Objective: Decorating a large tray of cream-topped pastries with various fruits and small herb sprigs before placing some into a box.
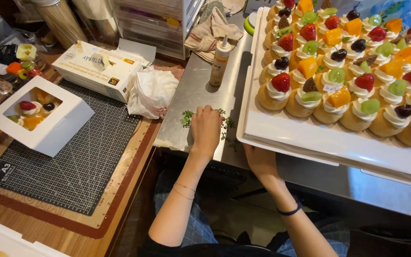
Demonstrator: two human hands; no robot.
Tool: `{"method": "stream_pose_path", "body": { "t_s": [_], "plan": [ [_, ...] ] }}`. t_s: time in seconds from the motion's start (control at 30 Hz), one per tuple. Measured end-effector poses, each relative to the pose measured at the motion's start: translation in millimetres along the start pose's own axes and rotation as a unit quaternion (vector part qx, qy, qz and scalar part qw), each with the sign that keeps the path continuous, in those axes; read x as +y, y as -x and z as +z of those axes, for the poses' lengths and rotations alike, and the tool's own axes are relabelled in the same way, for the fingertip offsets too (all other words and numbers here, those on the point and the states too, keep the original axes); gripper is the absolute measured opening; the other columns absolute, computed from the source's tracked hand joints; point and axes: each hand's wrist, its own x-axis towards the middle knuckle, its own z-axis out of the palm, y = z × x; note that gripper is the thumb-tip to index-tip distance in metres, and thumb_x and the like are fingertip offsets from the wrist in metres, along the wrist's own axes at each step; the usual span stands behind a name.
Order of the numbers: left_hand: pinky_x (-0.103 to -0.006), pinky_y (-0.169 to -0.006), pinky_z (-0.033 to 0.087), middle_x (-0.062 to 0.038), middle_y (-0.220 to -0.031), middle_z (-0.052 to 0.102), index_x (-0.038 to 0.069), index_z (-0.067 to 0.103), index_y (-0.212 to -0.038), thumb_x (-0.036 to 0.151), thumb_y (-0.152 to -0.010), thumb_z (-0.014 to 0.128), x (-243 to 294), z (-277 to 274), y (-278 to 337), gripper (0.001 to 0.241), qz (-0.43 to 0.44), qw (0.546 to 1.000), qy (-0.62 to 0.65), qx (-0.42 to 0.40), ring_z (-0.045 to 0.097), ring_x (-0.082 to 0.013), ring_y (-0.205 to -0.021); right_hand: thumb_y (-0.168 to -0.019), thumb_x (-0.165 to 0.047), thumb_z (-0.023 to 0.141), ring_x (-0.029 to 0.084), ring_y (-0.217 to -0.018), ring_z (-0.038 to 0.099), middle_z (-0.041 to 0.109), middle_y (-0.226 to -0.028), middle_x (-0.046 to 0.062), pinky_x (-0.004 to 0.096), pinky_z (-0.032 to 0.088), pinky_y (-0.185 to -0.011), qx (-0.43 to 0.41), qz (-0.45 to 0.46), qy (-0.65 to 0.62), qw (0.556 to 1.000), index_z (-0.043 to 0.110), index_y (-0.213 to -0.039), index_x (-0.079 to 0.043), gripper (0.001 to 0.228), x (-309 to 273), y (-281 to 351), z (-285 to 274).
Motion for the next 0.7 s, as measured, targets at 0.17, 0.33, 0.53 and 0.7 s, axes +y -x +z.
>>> {"method": "stream_pose_path", "body": {
  "t_s": [0.17,0.33,0.53,0.7],
  "plan": [
    [-0.0468,-0.085,0.056,-0.008,-0.089,0.072,0.009,0.084,-0.091,0.036,-0.100,0.089,11,-19,1,0.029,-0.015,1.000,0.008,-0.007,0.070,-0.0332,-0.097,-0.122,-0.051,0.061,0.049,-0.134,0.073,0.078,-0.131,0.030,0.060,0.052,-0.125,0.042,-0.010,-0.015,0.999,0.075,-0.135,-0.001,0.053,29,24,-6],
    [-0.0459,-0.089,0.050,-0.009,-0.092,0.073,0.009,0.086,-0.103,0.021,-0.109,0.079,-6,-44,17,0.015,-0.024,1.000,-0.005,-0.019,0.069,-0.0340,-0.102,-0.123,-0.045,0.062,0.056,-0.134,0.070,0.078,-0.129,0.037,0.063,0.051,-0.122,0.076,-0.059,-0.034,0.995,0.075,-0.131,0.007,0.054,37,31,-12],
    [-0.0488,-0.097,0.047,-0.009,-0.101,0.075,0.011,0.085,-0.098,0.041,-0.091,0.095,-1,-38,17,0.032,-0.010,0.999,0.026,-0.023,0.065,-0.0344,-0.108,-0.121,-0.058,0.063,0.053,-0.139,0.069,0.077,-0.135,0.039,0.060,0.053,-0.123,0.055,-0.009,0.007,0.998,0.075,-0.134,0.008,0.068,19,21,-9],
    [-0.0446,-0.093,0.043,-0.007,-0.105,0.072,0.012,0.081,-0.095,0.027,-0.096,0.093,18,-22,18,0.019,-0.017,1.000,-0.023,-0.006,0.061,-0.0298,-0.108,-0.120,-0.049,0.068,0.049,-0.127,0.075,0.079,-0.125,0.034,0.055,0.058,-0.113,0.081,-0.057,0.087,0.991,0.079,-0.130,0.005,0.055,20,-1,19]
  ]
}}
